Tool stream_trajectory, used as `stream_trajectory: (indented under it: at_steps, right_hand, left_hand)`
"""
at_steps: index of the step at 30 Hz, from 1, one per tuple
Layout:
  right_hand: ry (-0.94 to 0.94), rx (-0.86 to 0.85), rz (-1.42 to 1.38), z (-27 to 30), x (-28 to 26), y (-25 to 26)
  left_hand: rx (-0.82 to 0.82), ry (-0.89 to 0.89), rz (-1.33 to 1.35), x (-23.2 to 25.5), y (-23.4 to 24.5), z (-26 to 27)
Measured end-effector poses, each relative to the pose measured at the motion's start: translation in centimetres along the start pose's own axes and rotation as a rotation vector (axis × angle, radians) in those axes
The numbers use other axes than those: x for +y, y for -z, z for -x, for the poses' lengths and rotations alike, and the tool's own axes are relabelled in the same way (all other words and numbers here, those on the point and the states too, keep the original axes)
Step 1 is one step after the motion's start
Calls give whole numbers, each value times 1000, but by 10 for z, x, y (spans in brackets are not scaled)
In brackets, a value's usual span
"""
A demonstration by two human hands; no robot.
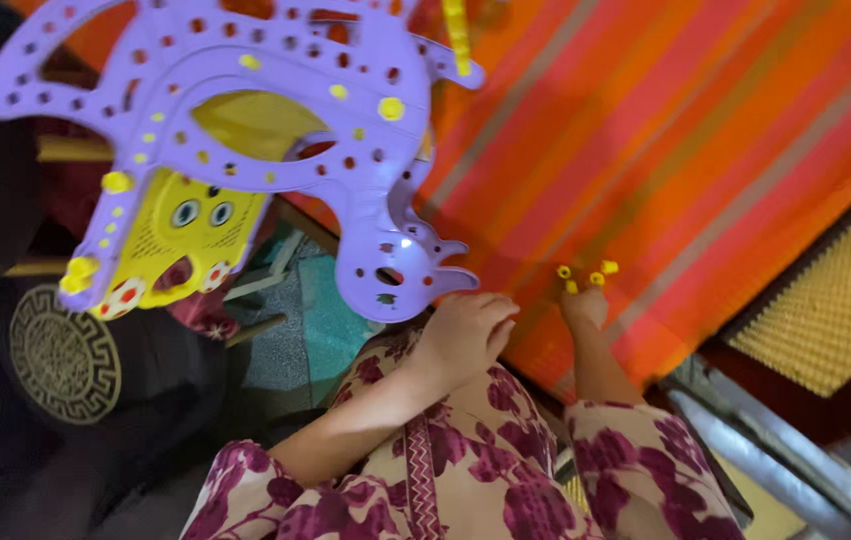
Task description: The person assembles a purple plastic duck-shaped rocking chair by connecting the side panels and seat using yellow plastic bolts.
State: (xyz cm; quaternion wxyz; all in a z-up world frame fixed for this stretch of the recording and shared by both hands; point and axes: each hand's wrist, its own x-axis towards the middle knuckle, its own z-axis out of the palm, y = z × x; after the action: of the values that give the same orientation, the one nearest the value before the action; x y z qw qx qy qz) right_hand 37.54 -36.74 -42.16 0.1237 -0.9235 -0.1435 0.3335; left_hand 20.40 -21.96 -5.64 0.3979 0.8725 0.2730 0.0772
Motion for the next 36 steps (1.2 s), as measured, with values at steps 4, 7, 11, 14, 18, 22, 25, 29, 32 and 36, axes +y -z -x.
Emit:
stream_trajectory:
  at_steps: [4,7,11,14,18,22,25,29,32,36]
  right_hand:
    - [-161,24,-78,2,-23,17]
    - [-208,-84,-427,11,-40,32]
    - [98,14,-841,20,-80,59]
    - [316,46,-980,38,-128,95]
    - [489,61,-899,95,-217,157]
    - [603,123,-680,158,-305,189]
    - [741,203,-489,183,-359,198]
    - [855,226,-415,191,-416,196]
    - [923,216,-362,188,-447,196]
    - [959,192,-201,184,-473,197]
  left_hand:
    - [112,-38,0,8,24,10]
    - [140,-6,40,9,43,11]
    - [202,37,50,-7,77,14]
    - [373,85,-16,-35,96,12]
    - [530,56,-170,-87,124,3]
    - [589,-22,-323,-128,166,-12]
    - [508,-79,-335,-147,195,-27]
    - [374,-16,-244,-165,207,-36]
    - [267,69,-229,-171,208,-38]
    - [234,109,-230,-179,207,-49]
